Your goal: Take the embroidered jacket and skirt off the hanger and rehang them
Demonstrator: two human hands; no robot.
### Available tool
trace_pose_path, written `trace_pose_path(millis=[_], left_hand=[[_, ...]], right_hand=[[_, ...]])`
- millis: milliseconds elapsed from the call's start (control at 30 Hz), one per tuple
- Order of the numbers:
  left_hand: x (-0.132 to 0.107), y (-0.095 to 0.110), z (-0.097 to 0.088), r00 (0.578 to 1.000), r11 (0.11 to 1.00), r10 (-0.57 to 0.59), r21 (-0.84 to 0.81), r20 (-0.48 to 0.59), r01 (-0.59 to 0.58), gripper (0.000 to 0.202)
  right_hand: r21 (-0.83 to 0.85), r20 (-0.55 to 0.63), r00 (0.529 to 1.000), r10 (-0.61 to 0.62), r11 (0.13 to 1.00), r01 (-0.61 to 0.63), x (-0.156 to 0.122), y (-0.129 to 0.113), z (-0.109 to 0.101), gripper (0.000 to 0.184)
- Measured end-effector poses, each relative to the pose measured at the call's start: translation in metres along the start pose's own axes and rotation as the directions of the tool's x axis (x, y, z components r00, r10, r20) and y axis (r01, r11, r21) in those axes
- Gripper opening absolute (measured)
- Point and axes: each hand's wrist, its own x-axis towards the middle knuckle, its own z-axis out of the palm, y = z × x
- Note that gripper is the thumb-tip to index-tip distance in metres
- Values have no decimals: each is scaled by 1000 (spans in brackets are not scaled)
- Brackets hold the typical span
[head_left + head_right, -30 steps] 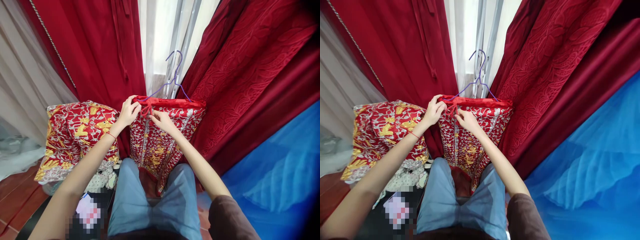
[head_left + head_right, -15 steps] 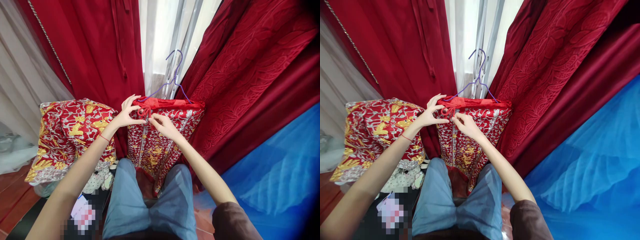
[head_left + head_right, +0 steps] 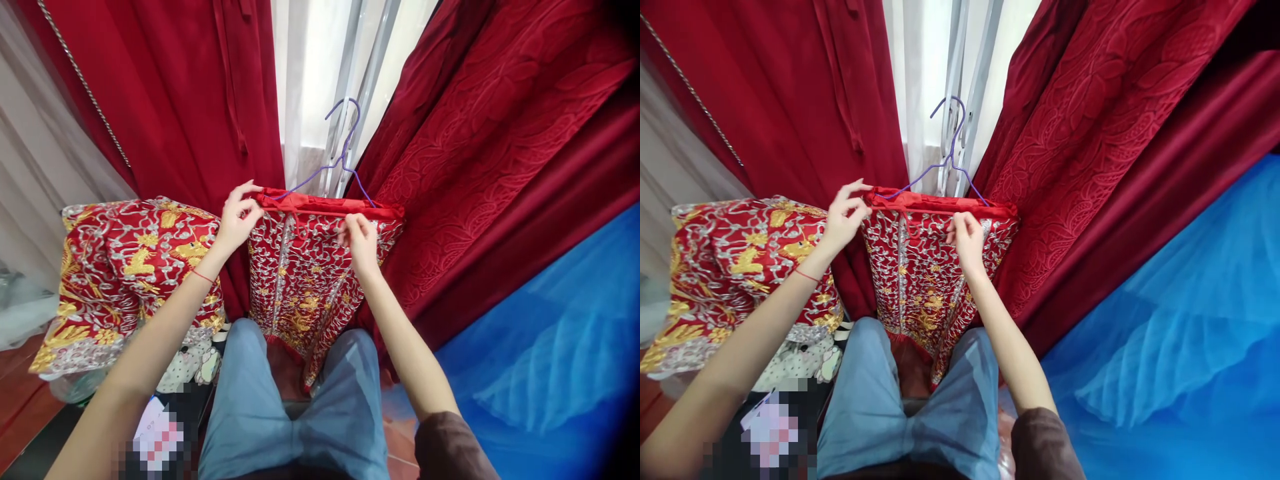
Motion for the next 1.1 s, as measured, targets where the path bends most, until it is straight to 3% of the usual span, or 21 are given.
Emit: trace_pose_path(millis=[67,133,233,300,400,467,533,600,667,733,800,933,1033,1100], left_hand=[[-1,-8,0,978,992,-106,55,-182,118,25],[-5,-15,-1,951,974,-161,110,-263,196,28],[-12,-19,-1,966,962,-143,198,-216,187,32],[-14,-16,1,986,958,-121,247,-111,146,32],[-12,-9,10,995,969,-97,228,13,91,23],[-6,-4,16,996,983,-81,162,-31,85,20],[3,0,20,995,990,-55,122,-79,64,25],[15,2,24,1000,990,3,143,-26,1,35],[26,4,29,988,978,63,190,144,-90,46],[35,5,35,940,957,61,247,336,-150,55],[38,5,41,891,934,13,311,453,-173,58],[31,2,40,866,907,-85,397,492,-137,67],[18,2,31,842,899,-100,411,530,-152,70],[10,4,25,833,889,-60,409,550,-206,65]], right_hand=[[38,-219,976,14,999,-6,12,7,-19,46],[49,-410,912,7,999,15,23,12,-40,49],[31,-564,825,-21,998,46,31,14,-60,46],[-2,-569,820,-52,998,61,27,12,-59,40],[-110,-397,903,-166,985,132,13,5,-38,35],[-219,-165,960,-227,957,189,6,-1,-22,39],[-330,95,969,-230,911,249,5,-7,-6,37],[-433,301,928,-220,835,339,10,-14,9,27],[-541,438,872,-217,712,448,19,-20,24,20],[-615,529,822,-211,572,543,29,-23,42,29],[-637,583,788,-200,489,596,37,-21,59,43],[-610,630,764,-137,522,596,44,-2,80,60],[-570,675,727,-125,536,622,40,7,80,57],[-597,686,721,-101,489,636,35,7,77,51]])
